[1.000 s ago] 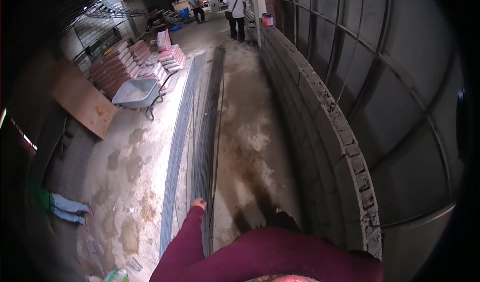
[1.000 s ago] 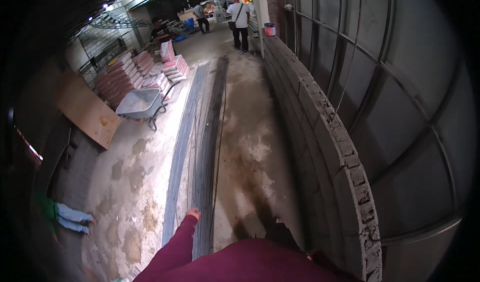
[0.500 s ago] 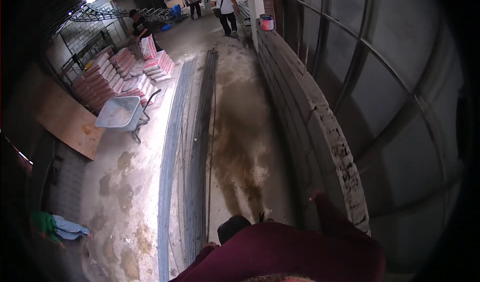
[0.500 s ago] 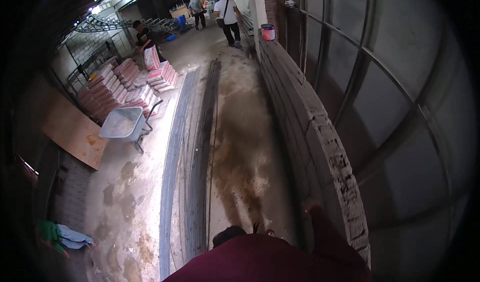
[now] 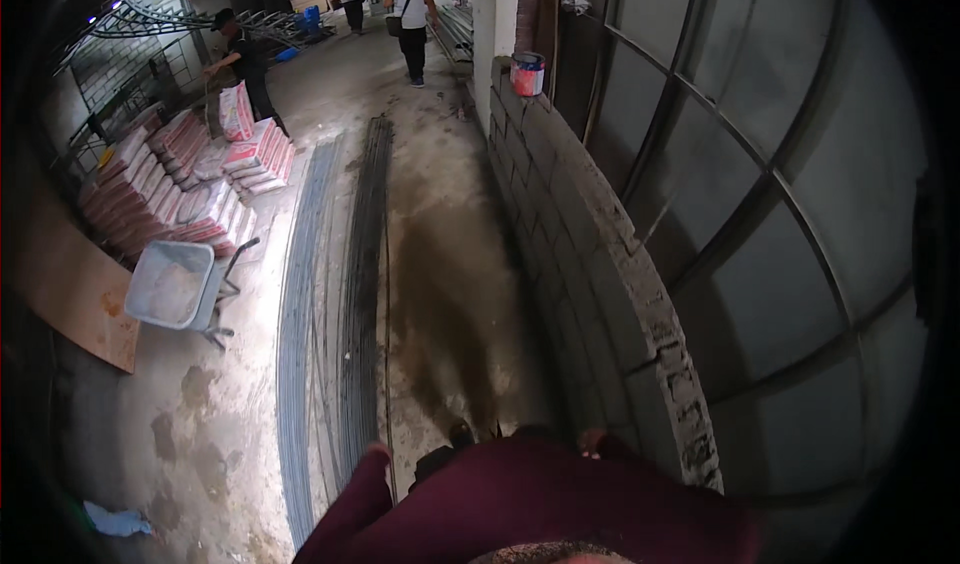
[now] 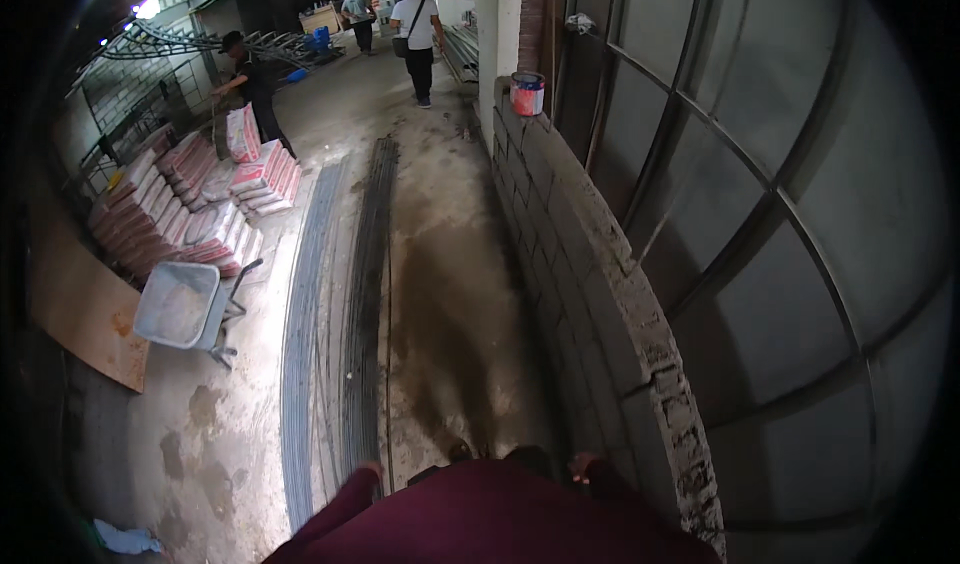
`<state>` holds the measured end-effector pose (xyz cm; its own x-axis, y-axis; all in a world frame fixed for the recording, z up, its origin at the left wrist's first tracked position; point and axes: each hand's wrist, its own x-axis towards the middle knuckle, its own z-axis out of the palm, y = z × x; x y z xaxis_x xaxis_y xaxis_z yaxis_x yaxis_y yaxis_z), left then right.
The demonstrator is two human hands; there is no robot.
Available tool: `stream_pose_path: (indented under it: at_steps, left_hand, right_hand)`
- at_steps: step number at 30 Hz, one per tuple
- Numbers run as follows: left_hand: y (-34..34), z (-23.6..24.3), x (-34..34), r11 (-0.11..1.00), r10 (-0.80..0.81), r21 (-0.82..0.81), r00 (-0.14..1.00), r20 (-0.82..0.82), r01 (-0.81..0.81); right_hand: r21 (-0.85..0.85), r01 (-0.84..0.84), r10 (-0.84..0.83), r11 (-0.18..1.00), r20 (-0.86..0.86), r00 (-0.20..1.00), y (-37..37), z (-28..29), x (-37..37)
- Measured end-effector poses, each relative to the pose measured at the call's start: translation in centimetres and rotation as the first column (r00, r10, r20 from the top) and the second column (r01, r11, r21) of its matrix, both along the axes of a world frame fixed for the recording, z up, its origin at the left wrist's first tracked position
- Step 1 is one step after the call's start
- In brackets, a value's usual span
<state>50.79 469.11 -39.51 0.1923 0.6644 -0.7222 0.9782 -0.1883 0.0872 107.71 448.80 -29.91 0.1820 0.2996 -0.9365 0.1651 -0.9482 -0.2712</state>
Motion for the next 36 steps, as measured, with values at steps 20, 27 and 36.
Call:
stream_pose_path:
  at_steps: [20, 27, 36]
  left_hand:
    - [46.7, 3.4, 23.8, 0.885, 0.462, -0.146, 0.873, 0.155, -0.442]
    - [61.7, 0.4, 27.3, 0.82, 0.56, -0.247, 0.812, 0.162, -0.516]
    - [108.1, -2.6, 34.4, 0.964, 0.195, 0.144, 0.961, 0.196, -0.225]
  right_hand:
    - [0.231, -0.057, 0.041, 0.971, 0.073, 0.997, 73.3, 10.6, 25.8]
    - [0.72, 0.235, -0.422, 0.653, 0.089, 0.902, 107.2, 21.8, 40.3]
    - [0.693, 0.452, -0.742, 0.562, 0.182, 0.645, 121.3, 19.2, 54.9]
